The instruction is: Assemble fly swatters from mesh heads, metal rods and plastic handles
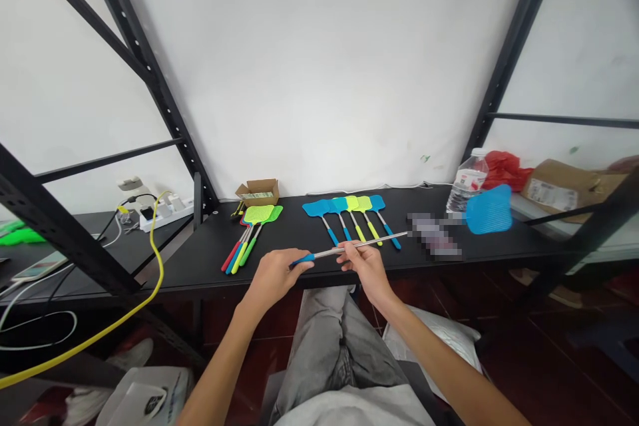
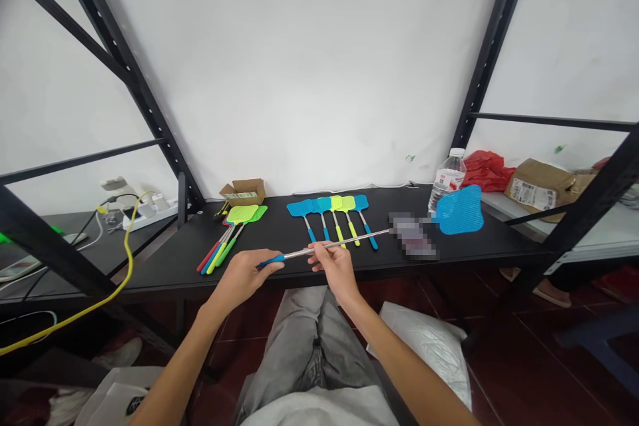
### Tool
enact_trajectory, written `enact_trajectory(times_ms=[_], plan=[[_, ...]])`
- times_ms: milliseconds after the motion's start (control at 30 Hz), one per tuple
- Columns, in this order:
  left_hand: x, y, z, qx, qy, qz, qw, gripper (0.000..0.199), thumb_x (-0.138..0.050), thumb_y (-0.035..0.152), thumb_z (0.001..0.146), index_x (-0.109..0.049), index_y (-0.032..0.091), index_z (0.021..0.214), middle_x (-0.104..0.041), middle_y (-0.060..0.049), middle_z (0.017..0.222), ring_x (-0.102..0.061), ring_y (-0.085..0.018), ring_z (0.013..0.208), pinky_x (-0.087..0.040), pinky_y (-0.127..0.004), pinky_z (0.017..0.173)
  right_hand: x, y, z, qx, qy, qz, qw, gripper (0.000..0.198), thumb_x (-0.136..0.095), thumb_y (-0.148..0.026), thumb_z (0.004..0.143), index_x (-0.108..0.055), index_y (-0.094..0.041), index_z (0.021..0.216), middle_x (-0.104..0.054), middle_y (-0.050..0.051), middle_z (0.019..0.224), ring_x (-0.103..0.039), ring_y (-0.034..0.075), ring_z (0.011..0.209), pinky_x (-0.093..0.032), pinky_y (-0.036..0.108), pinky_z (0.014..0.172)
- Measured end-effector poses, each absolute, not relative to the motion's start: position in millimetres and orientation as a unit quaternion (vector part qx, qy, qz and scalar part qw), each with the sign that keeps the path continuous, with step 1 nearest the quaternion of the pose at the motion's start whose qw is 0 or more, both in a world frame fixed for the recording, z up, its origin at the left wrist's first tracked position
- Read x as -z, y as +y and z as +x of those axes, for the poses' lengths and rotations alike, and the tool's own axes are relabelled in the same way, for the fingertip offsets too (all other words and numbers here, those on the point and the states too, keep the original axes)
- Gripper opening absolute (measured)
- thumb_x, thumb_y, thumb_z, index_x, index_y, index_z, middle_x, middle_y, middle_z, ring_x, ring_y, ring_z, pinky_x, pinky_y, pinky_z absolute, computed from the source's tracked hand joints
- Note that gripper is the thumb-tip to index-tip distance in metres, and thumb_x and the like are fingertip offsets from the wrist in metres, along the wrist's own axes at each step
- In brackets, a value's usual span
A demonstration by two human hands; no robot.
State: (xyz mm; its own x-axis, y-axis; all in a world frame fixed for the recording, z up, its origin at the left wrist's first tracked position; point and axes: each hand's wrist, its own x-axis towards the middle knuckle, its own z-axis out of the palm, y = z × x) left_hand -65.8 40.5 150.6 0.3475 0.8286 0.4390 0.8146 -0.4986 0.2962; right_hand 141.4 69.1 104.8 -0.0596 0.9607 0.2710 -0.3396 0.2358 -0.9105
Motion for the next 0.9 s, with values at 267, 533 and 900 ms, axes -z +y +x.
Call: enact_trajectory(times_ms=[267, 533, 900], plan=[[-162, 41, -106, -0.311, 0.532, 0.787, 0.029, 0.035, -0.053, 0.049, 0.09, -0.073, 0.023, 0.102, -0.074, -0.003, 0.103, -0.068, -0.02, 0.091, -0.049, -0.024, 0.074, -122, 87, 176, -0.559, -0.434, -0.302, 0.639, 0.034, -0.07, -0.048, 0.079, -0.074, -0.019, 0.096, -0.073, 0.009, 0.095, -0.064, 0.012, 0.067, -0.05, 0.02, 0.053], [-160, 39, -135, -0.295, 0.575, 0.763, 0.009, 0.039, -0.054, 0.053, 0.088, -0.073, 0.024, 0.104, -0.074, -0.002, 0.105, -0.069, -0.021, 0.085, -0.05, -0.026, 0.074, -134, 113, 237, -0.53, -0.313, -0.314, 0.723, 0.031, -0.077, -0.041, 0.073, -0.071, -0.023, 0.098, -0.072, 0.006, 0.104, -0.065, 0.012, 0.07, -0.051, 0.018, 0.053], [-172, 37, -124, -0.281, 0.554, 0.782, 0.037, 0.037, -0.052, 0.053, 0.088, -0.074, 0.025, 0.099, -0.074, -0.001, 0.104, -0.068, -0.02, 0.09, -0.05, -0.026, 0.079, -139, 121, 261, -0.589, -0.216, -0.215, 0.748, 0.02, -0.067, -0.042, 0.084, -0.069, -0.027, 0.097, -0.071, -0.002, 0.099, -0.064, 0.009, 0.074, -0.051, 0.017, 0.053]])
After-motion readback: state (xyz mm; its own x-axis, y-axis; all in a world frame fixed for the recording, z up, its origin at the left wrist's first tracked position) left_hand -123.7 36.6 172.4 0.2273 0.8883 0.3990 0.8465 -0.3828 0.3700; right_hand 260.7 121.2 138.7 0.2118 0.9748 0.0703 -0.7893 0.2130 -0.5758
